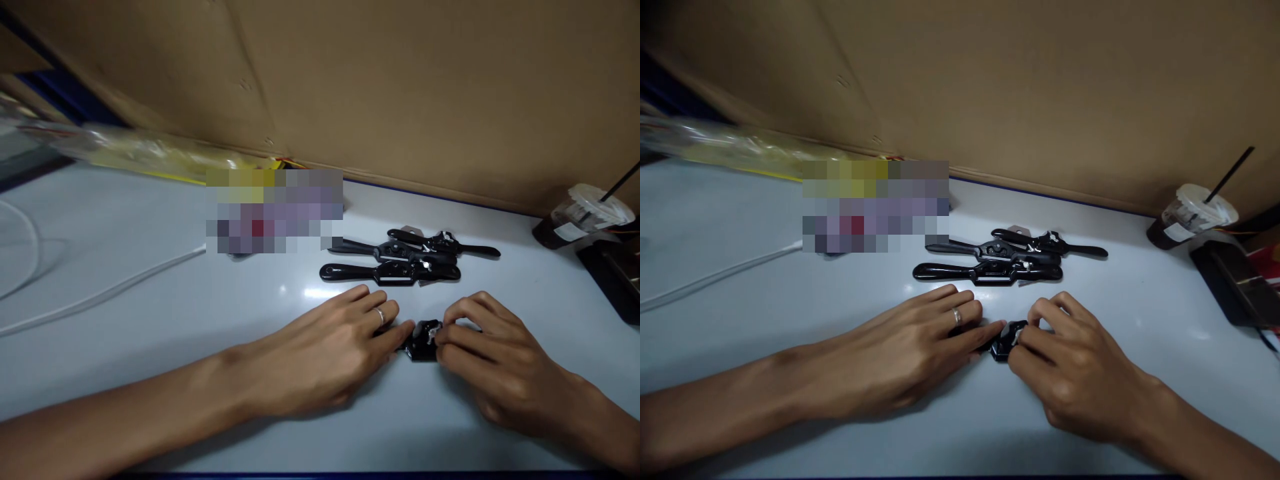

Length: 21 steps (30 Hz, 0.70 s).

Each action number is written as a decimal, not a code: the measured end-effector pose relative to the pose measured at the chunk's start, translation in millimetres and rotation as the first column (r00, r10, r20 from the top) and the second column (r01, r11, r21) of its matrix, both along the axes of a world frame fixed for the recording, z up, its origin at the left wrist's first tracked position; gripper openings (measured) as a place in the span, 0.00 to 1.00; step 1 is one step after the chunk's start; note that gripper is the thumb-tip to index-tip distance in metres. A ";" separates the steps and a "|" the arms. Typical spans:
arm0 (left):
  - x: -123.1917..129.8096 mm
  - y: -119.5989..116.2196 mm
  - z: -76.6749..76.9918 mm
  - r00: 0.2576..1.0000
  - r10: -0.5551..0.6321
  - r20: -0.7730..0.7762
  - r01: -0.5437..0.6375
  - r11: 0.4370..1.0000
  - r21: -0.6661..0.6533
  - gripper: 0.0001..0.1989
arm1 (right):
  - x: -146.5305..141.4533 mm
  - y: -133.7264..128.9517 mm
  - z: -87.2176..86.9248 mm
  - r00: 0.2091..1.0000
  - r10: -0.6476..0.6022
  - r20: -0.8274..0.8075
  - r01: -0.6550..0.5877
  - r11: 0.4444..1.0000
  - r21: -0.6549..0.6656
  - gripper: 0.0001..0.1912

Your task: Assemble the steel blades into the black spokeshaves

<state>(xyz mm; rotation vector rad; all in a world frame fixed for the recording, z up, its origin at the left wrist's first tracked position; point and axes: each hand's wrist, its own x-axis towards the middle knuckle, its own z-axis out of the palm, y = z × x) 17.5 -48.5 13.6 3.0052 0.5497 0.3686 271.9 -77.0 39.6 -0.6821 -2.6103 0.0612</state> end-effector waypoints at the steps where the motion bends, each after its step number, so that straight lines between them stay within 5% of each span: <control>1: 0.0 -0.1 0.0 1.000 0.006 0.001 -0.006 1.000 0.001 0.17 | 0.5 0.8 0.0 1.000 -0.013 0.009 0.012 1.000 0.008 0.17; 21: 0.9 0.5 -0.8 1.000 0.000 -0.009 0.000 1.000 -0.002 0.21 | -3.3 -3.2 1.5 0.999 0.038 -0.029 -0.037 0.999 0.029 0.17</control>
